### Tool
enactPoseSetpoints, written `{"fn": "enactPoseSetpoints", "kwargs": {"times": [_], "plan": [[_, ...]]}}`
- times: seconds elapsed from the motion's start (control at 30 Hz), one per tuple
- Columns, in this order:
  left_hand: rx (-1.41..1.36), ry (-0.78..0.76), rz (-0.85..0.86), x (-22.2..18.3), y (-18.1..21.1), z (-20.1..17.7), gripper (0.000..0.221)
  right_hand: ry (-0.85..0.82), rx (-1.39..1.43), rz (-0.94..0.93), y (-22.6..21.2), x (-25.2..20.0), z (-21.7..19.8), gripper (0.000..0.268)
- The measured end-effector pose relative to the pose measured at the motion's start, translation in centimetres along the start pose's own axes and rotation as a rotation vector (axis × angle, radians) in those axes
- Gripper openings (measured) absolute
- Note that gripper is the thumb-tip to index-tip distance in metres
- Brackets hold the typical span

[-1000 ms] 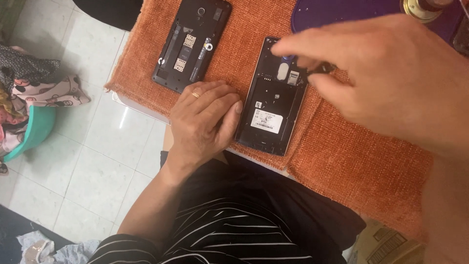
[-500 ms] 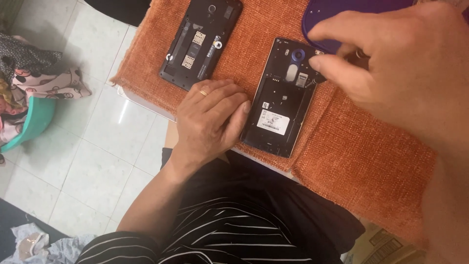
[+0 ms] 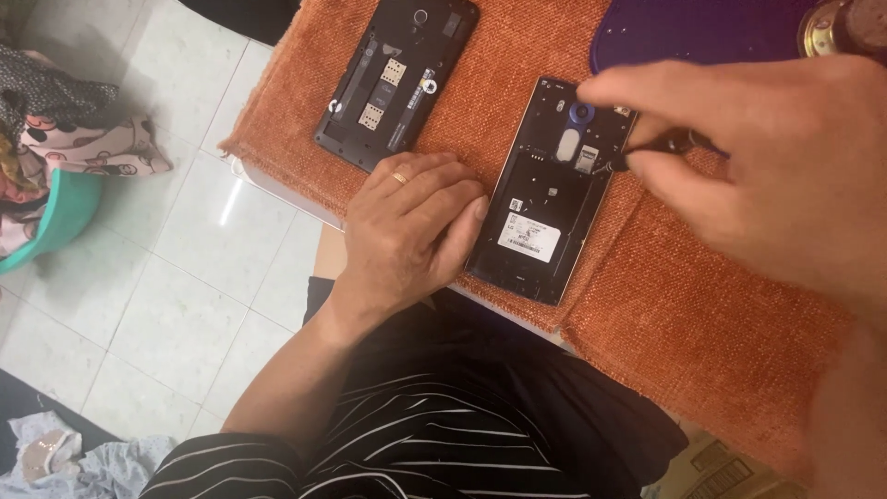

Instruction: Disassembling a mobile phone by removing internal screws and prying apart components using specialized tools.

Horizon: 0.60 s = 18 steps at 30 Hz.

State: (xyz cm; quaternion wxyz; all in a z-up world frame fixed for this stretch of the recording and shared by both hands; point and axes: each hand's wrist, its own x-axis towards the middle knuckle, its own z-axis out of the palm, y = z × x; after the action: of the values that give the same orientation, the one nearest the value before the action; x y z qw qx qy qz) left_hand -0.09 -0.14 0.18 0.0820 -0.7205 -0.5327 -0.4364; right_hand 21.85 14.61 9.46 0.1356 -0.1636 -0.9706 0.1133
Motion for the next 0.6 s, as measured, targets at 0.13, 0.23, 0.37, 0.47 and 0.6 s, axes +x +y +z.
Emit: {"fn": "enactPoseSetpoints", "kwargs": {"times": [0.13, 0.23, 0.37, 0.47, 0.6], "plan": [[-0.007, -0.010, -0.004, -0.03, 0.03, -0.03, 0.013, 0.041, -0.078, 0.068, -0.39, 0.05, 0.55, 0.028], [-0.006, 0.000, -0.001, -0.02, 0.06, -0.01, 0.015, 0.021, -0.049, 0.052, -0.49, 0.11, 0.24, 0.041], [0.000, -0.013, 0.002, 0.10, 0.13, -0.12, 0.014, 0.024, 0.009, 0.102, -0.67, -0.16, 0.37, 0.036], [-0.009, -0.041, -0.001, 0.47, 0.19, -0.27, 0.015, 0.051, -0.050, 0.106, -0.49, -0.12, 0.67, 0.035], [-0.041, -0.086, -0.010, 0.67, 0.03, -0.51, 0.014, 0.031, -0.068, 0.187, -0.35, 0.16, 0.84, 0.043]]}}
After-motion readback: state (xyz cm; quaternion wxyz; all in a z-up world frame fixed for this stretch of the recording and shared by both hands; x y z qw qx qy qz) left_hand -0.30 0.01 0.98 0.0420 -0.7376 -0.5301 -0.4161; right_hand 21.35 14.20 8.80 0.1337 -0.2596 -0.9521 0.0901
